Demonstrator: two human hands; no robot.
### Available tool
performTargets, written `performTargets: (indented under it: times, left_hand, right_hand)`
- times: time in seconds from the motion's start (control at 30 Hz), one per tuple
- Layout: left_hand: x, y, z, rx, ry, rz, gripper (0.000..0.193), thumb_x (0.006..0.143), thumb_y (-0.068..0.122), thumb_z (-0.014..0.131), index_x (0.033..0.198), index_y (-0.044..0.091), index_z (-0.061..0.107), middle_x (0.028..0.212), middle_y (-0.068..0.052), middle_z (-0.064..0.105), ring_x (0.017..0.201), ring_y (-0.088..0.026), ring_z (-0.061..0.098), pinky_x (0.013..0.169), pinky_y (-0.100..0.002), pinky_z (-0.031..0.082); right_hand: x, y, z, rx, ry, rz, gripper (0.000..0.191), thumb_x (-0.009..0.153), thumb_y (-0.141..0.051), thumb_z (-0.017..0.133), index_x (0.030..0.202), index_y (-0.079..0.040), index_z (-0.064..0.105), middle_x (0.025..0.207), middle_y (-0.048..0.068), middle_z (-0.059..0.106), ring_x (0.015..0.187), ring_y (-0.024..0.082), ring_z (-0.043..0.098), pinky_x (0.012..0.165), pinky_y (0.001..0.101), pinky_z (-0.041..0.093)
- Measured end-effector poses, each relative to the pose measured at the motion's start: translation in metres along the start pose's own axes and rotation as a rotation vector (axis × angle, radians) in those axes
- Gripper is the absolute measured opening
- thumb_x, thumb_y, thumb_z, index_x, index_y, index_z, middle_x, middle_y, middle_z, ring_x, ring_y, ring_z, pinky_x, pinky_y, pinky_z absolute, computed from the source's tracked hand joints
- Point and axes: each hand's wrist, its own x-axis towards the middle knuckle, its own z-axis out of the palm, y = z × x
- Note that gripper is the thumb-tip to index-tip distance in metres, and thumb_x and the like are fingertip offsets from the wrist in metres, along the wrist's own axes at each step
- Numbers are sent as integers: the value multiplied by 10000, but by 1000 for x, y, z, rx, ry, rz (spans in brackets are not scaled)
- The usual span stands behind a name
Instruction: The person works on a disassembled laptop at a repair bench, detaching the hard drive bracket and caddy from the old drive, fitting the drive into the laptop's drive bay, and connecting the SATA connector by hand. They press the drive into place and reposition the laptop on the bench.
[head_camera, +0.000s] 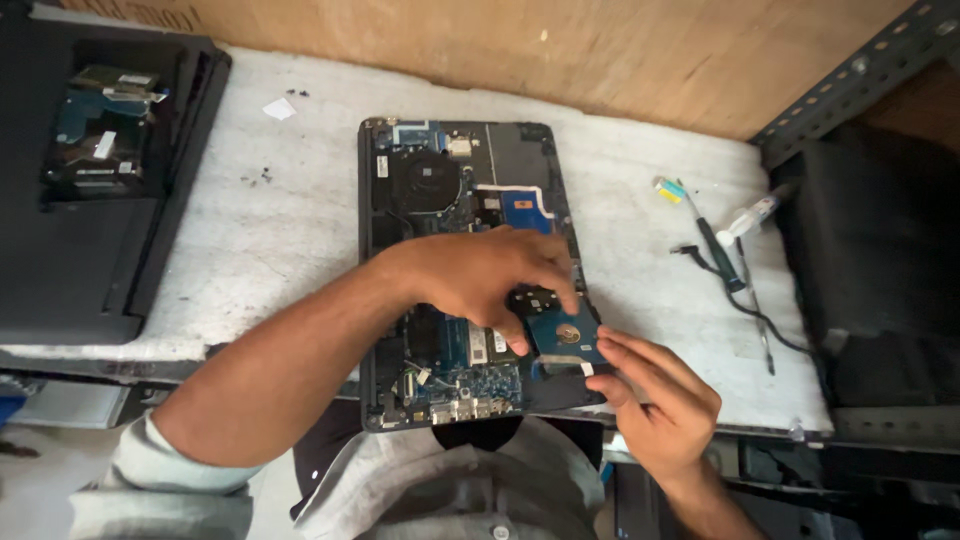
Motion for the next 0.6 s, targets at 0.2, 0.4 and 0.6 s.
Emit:
performTargets:
  times: [0.2, 0.4, 0.6]
  left_hand:
    - [0, 10, -15, -217, 207, 33, 267, 821, 125, 885, 1031, 59, 734, 977, -70, 732, 906, -207, 711, 798, -338, 561]
    - [10, 37, -7, -26, 599, 0, 290, 848, 125, 863, 1107, 45, 760, 948, -91, 747, 850, -202, 707, 748, -335, 556]
    - [15, 47, -4, -70, 646, -106, 303, 890, 102, 815, 1179, 39, 754, 877, -91, 730, 761, -180, 676, 678, -330, 535]
  right_hand:
    - [15, 5, -9, 294, 95, 180, 357, 893, 23, 764, 1226, 85, 649, 1108, 203, 721, 969, 223, 760, 838, 300, 620]
    - [36, 7, -14, 497, 357, 331, 386, 914, 28, 763, 1253, 43, 580, 957, 175, 741, 750, 178, 714, 713, 290, 606]
    - [55, 17, -6, 719, 456, 218, 292, 944, 59, 798, 1179, 41, 625, 959, 171, 723, 806, 163, 672, 716, 293, 568]
